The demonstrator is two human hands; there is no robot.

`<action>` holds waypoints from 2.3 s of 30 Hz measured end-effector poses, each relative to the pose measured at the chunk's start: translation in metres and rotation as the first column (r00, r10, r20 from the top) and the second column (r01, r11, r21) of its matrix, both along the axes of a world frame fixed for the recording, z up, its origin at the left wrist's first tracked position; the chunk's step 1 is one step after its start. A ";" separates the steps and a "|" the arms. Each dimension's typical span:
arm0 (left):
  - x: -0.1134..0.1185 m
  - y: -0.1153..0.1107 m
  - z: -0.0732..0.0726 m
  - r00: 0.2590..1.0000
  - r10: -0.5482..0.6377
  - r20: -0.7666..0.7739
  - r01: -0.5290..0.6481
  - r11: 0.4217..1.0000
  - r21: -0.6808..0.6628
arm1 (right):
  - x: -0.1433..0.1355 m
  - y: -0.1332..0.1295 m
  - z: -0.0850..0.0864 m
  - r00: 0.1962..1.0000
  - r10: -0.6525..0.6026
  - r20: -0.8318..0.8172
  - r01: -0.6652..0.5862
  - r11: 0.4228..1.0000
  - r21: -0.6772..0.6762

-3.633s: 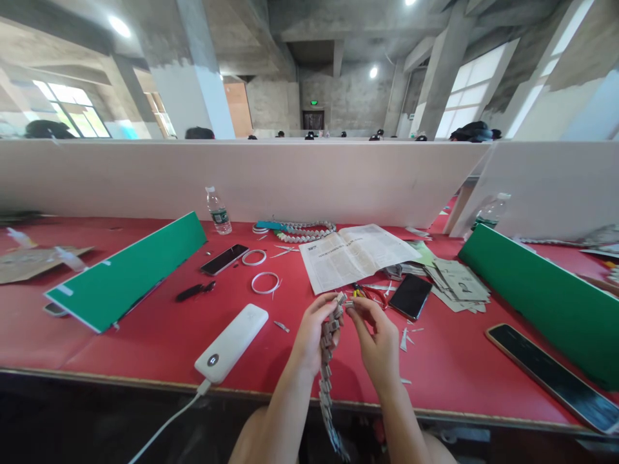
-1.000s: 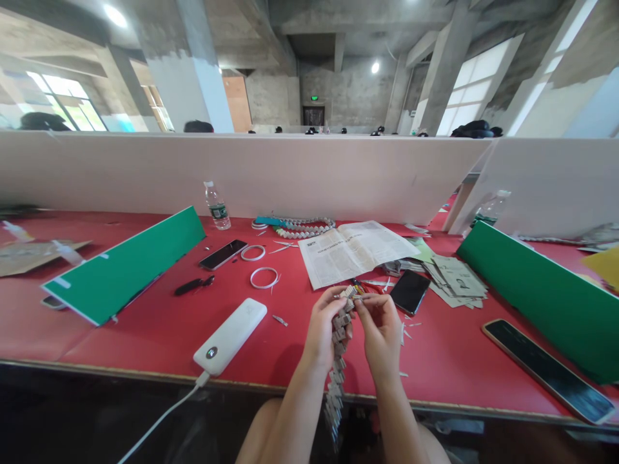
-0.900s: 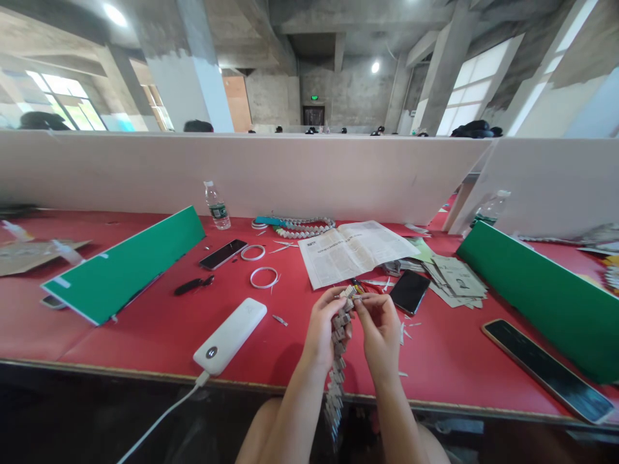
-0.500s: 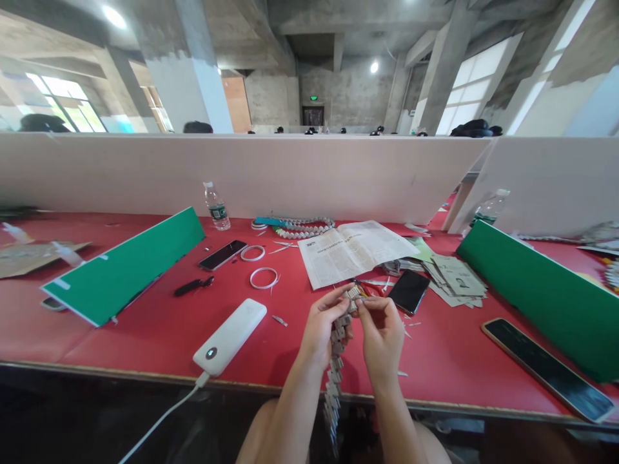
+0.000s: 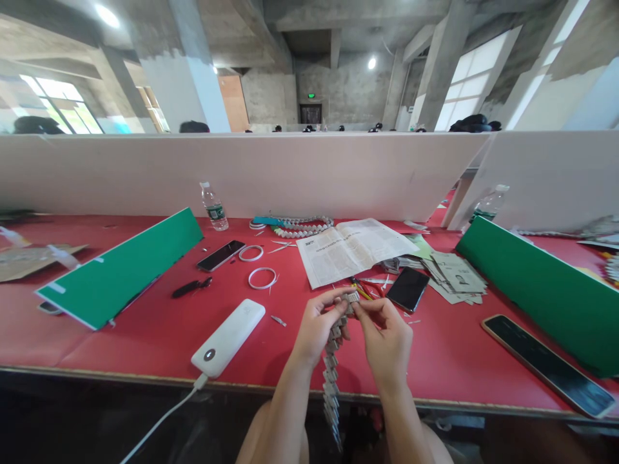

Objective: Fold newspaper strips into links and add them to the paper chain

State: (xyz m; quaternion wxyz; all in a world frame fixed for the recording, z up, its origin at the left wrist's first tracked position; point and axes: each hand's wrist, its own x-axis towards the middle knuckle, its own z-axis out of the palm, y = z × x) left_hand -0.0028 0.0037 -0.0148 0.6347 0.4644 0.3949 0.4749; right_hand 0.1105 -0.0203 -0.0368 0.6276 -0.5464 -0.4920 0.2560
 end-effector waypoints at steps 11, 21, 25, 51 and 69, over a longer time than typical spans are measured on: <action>-0.007 -0.004 0.010 0.992 -0.084 -0.099 0.088 0.996 0.032 | 0.005 0.005 0.002 0.980 0.178 -0.085 -0.175 0.984 0.035; 0.016 -0.002 -0.006 0.991 0.050 0.125 -0.052 0.999 0.007 | -0.005 0.007 0.002 1.000 0.013 -0.014 -0.010 0.989 0.149; 0.018 -0.001 -0.010 0.967 0.083 0.241 -0.071 0.996 -0.060 | -0.010 0.006 0.003 0.999 -0.036 0.035 0.030 0.984 0.175; 0.019 -0.007 -0.014 0.975 0.169 -0.145 -0.149 0.979 0.140 | 0.014 0.006 0.002 0.999 0.021 -0.038 -0.025 0.994 -0.102; 0.004 0.001 -0.012 0.978 0.191 -0.089 -0.176 0.973 0.153 | 0.010 0.009 -0.003 0.949 0.314 0.018 -0.314 0.948 0.057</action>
